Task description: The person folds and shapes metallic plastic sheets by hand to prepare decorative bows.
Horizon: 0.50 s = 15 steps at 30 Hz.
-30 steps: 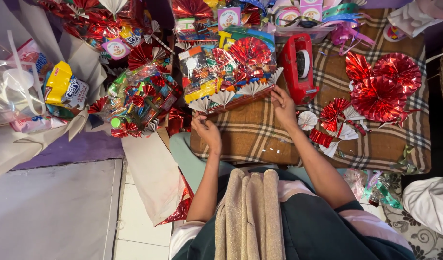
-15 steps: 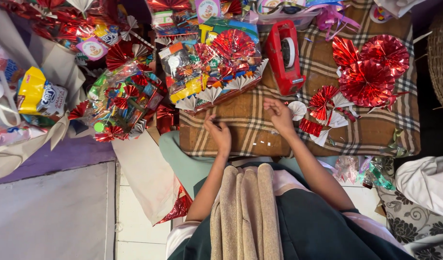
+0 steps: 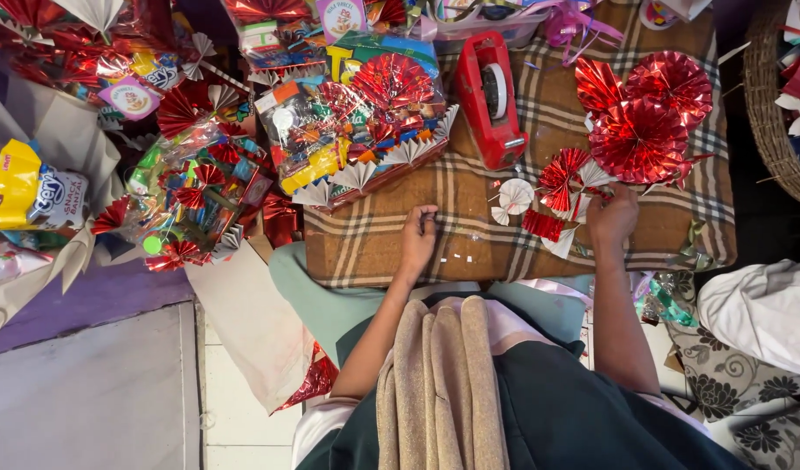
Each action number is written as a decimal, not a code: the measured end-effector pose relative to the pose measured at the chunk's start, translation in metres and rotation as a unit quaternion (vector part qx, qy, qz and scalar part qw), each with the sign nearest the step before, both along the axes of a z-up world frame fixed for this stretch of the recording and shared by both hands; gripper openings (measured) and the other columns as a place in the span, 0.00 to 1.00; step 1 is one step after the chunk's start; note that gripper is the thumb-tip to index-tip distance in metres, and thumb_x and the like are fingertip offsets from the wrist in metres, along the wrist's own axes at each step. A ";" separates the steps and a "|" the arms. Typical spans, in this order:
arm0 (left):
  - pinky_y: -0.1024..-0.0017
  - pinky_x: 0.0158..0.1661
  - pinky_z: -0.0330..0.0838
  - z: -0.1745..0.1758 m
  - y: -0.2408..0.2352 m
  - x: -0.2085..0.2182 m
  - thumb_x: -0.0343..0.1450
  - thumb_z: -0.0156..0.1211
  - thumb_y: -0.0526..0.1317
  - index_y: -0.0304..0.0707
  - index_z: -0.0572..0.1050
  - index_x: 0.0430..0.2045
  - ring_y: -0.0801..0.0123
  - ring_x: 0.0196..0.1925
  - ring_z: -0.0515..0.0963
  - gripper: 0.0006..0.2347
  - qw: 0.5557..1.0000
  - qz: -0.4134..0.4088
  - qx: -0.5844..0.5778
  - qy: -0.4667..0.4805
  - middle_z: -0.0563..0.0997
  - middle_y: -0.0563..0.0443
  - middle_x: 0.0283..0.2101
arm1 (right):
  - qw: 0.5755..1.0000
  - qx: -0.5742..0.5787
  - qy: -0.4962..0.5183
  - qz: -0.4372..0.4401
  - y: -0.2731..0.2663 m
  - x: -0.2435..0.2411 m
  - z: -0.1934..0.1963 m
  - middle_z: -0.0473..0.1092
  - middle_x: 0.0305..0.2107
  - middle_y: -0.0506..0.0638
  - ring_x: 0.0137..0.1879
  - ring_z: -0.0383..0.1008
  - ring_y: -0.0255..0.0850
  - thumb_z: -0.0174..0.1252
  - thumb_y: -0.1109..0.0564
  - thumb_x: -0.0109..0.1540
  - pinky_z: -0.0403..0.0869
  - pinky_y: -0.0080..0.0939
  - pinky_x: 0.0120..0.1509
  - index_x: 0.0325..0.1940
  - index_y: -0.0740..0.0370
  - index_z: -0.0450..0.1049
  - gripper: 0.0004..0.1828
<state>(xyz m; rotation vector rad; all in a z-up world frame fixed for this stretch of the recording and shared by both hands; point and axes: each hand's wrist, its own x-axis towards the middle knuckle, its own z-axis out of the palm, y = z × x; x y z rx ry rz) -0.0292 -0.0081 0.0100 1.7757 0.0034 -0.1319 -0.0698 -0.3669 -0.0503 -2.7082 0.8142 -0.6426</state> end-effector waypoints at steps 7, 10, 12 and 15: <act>0.67 0.42 0.69 -0.005 0.009 0.000 0.66 0.45 0.28 0.38 0.72 0.34 0.62 0.39 0.76 0.09 0.999 0.010 -0.026 0.029 0.75 0.45 0.32 | 0.989 0.100 0.096 -0.061 -0.031 0.009 -0.034 0.69 0.22 0.39 0.33 0.73 0.45 0.58 0.55 0.50 0.72 0.44 0.39 0.32 0.47 0.73 0.07; 0.69 0.41 0.69 -0.005 0.013 0.002 0.66 0.44 0.27 0.37 0.72 0.33 0.67 0.36 0.76 0.09 0.998 0.018 -0.044 0.032 0.75 0.47 0.31 | 0.977 0.212 0.016 -0.032 0.002 0.018 0.043 0.70 0.21 0.39 0.28 0.71 0.34 0.62 0.56 0.50 0.68 0.32 0.30 0.35 0.45 0.74 0.10; 0.78 0.44 0.67 -0.001 0.014 0.004 0.66 0.42 0.26 0.31 0.69 0.37 0.71 0.39 0.74 0.09 0.997 -0.006 -0.061 0.044 0.75 0.49 0.38 | 0.913 0.402 -0.033 0.063 0.046 0.022 0.140 0.67 0.28 0.48 0.32 0.67 0.31 0.51 0.70 0.57 0.68 0.25 0.38 0.46 0.67 0.67 0.14; 0.79 0.45 0.67 -0.008 0.010 0.005 0.67 0.42 0.26 0.30 0.68 0.37 0.71 0.40 0.74 0.09 0.993 -0.007 -0.111 0.051 0.75 0.48 0.39 | 0.857 0.501 -0.058 0.101 0.066 0.028 0.186 0.65 0.29 0.44 0.28 0.60 0.25 0.52 0.66 0.58 0.62 0.21 0.30 0.48 0.63 0.66 0.14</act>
